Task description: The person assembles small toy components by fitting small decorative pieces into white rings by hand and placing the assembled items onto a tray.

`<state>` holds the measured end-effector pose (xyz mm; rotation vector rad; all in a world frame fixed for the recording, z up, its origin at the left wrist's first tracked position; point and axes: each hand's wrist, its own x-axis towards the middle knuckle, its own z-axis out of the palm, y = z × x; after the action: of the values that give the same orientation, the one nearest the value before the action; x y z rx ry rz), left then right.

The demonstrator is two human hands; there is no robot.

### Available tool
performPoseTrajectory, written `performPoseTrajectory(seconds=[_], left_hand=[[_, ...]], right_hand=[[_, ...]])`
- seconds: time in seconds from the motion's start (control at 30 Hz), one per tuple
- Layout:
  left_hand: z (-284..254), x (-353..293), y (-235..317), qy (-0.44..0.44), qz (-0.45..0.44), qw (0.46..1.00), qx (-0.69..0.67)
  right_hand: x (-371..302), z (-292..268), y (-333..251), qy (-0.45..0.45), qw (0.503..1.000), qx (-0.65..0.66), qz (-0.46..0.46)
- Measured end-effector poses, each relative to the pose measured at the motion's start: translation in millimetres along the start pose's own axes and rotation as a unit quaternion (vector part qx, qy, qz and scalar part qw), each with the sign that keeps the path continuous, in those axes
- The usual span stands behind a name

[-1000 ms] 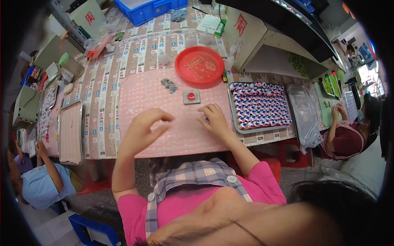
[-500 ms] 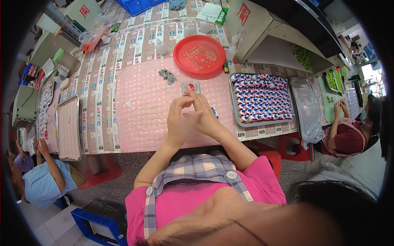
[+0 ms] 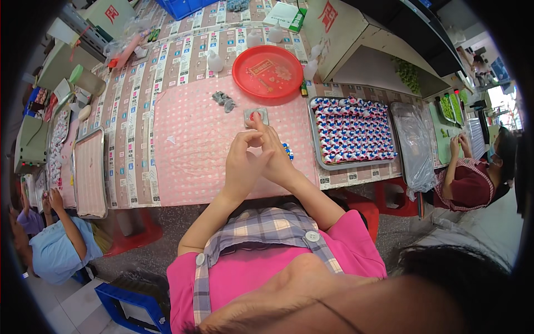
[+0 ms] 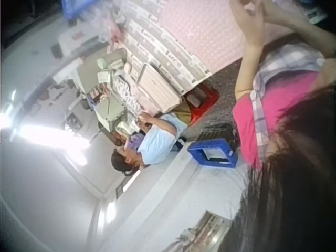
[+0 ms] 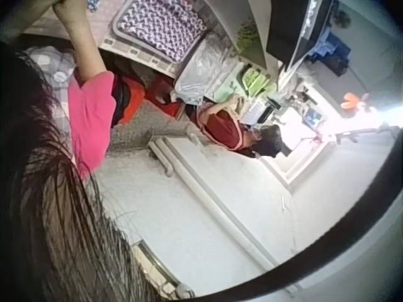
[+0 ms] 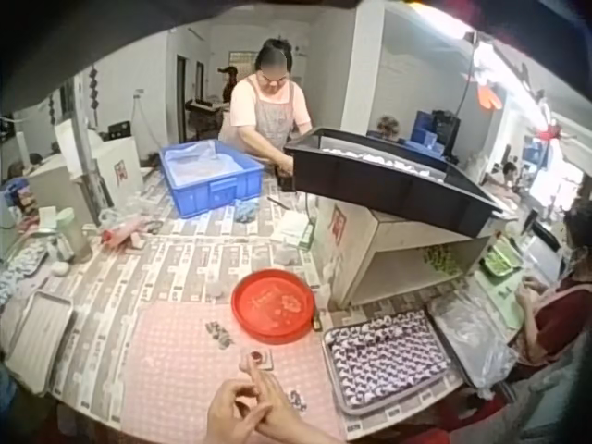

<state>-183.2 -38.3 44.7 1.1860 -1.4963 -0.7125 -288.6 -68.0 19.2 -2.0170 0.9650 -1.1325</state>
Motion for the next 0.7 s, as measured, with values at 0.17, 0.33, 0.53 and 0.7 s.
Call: performPoseTrajectory(seconds=[0.17, 0.33, 0.53, 0.7], left_hand=[[2, -4, -4, -0.013, -0.027, 0.999, -0.015], [3, 0, -5, 0.024, 0.058, 0.998, -0.003], [-5, -1, -2, -0.045, 0.008, 0.998, 0.044], [-4, -7, -13, -0.012, 0.016, 1.0, 0.002]], right_hand=[[1, 0, 0, 0.019, 0.999, -0.022, -0.02], [4, 0, -4, 0.008, 1.0, 0.005, 0.005], [4, 1, -2, 0.01, 1.0, -0.025, -0.016], [8, 0, -8, 0.006, 0.999, -0.024, -0.037]])
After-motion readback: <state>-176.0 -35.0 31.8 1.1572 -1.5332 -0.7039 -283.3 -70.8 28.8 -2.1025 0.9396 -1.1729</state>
